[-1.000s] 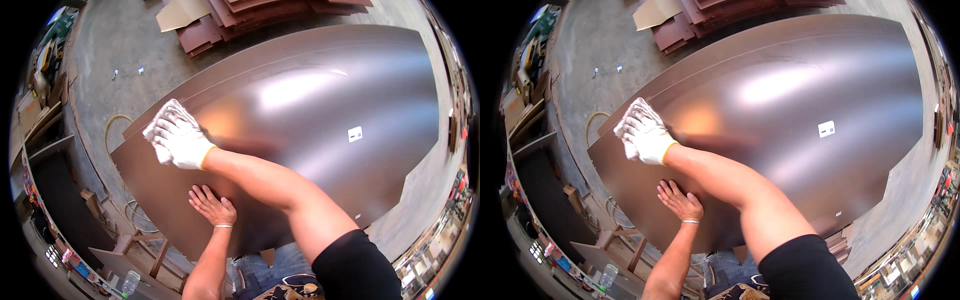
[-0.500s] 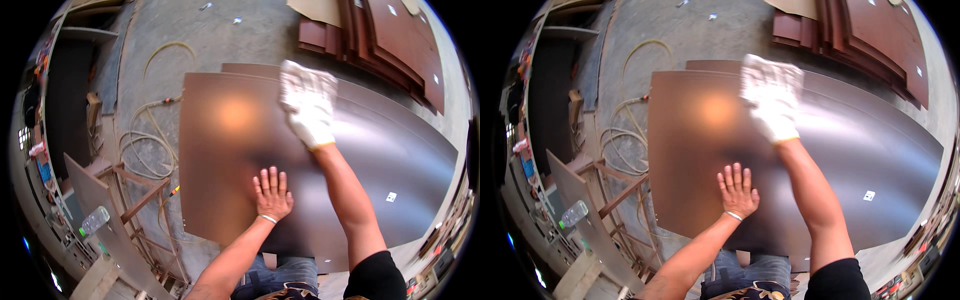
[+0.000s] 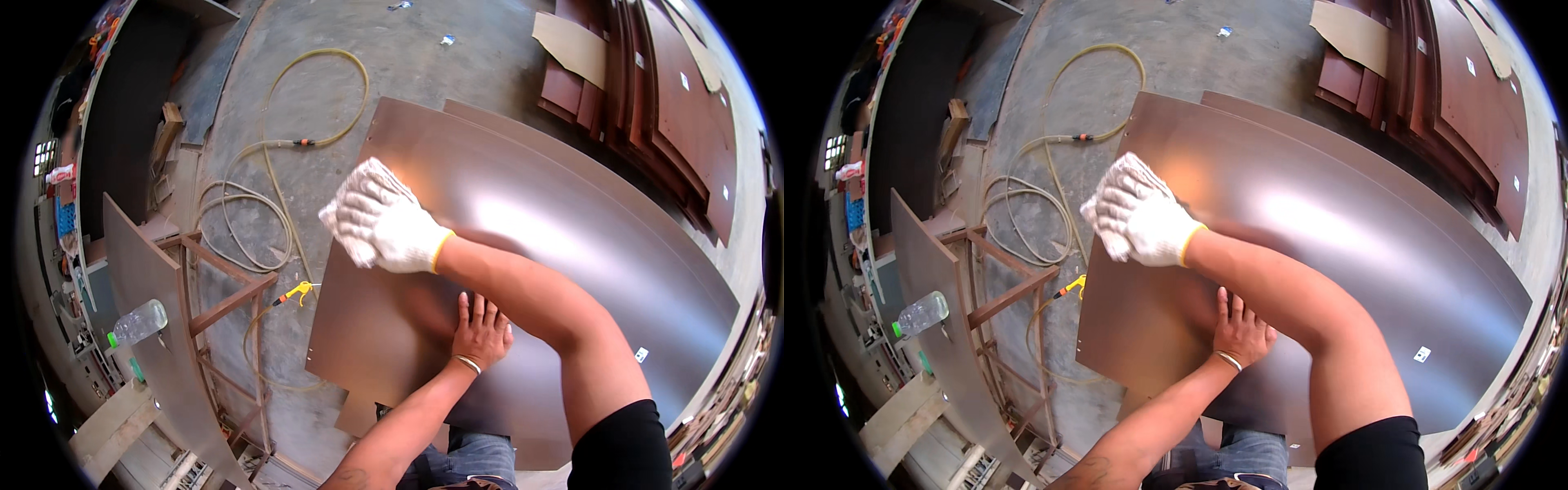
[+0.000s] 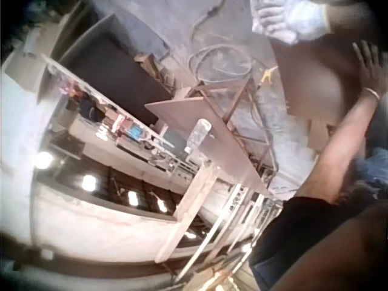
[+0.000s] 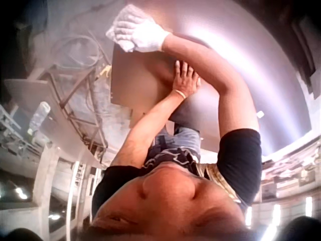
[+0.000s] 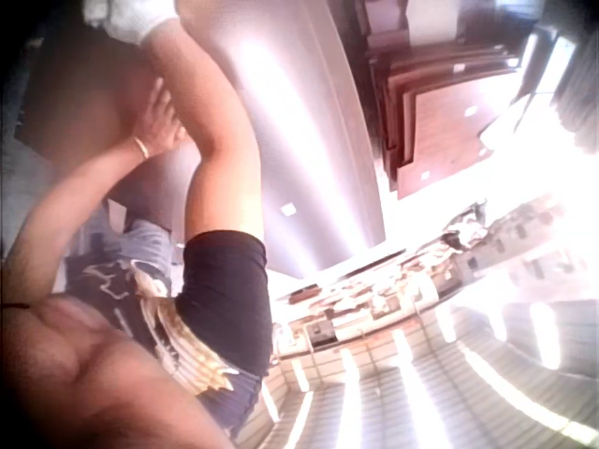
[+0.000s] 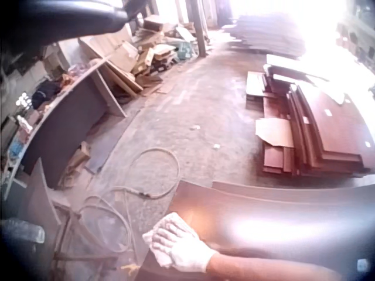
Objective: The person wipes large flat panels with a cloth, occasionally spraying liquid from a bottle onto the surface. They flip the panels over to clean both sides and move them between stacks in a workshop.
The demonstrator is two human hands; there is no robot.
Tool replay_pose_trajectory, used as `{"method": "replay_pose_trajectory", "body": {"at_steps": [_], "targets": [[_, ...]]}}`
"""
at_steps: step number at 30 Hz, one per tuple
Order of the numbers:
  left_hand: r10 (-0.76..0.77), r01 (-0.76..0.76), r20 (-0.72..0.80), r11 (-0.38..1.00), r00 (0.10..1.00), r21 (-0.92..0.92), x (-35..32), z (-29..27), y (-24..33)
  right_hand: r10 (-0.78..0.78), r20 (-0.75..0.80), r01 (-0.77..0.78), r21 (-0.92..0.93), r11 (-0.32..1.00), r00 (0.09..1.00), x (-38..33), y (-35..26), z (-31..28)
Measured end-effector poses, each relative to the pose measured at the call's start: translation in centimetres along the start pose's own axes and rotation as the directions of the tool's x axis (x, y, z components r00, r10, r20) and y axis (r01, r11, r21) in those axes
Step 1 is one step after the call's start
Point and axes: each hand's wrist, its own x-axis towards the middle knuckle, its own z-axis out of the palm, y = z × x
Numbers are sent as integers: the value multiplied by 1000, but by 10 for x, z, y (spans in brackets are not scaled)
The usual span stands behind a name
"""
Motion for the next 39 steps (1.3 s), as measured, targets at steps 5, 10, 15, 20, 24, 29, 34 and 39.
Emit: {"method": "replay_pose_trajectory", "body": {"at_steps": [5,10,15,20,24,29,34,39], "targets": [[38,-41,53,998,998,44,9,-10,7,125,-254,-228,-434,872,959,47,87,-16],[34,36,473,990,881,-138,21,-20,4,290,191,-242,-242,940,938,45,9,27],[92,-48,259,984,962,-172,0,-5,-5,65,220,-36,-136,990,973,42,-10,37],[118,-113,24,985,993,-129,19,-30,12,372,-157,-381,-642,665,915,60,102,-23],[262,-99,507,940,821,-325,-20,-36,-27,199,257,-86,-393,916,946,38,-82,58],[143,-40,160,853,977,-521,-180,-39,-62,256,717,-27,-315,949,648,59,-153,66],[-227,288,194,871,954,-397,-301,-89,-148,482,88,-335,-612,716,872,30,-33,28],[-820,155,513,-489,252,-858,-317,-68,-201,226,331,-197,-118,973,916,8,-220,143]]}}
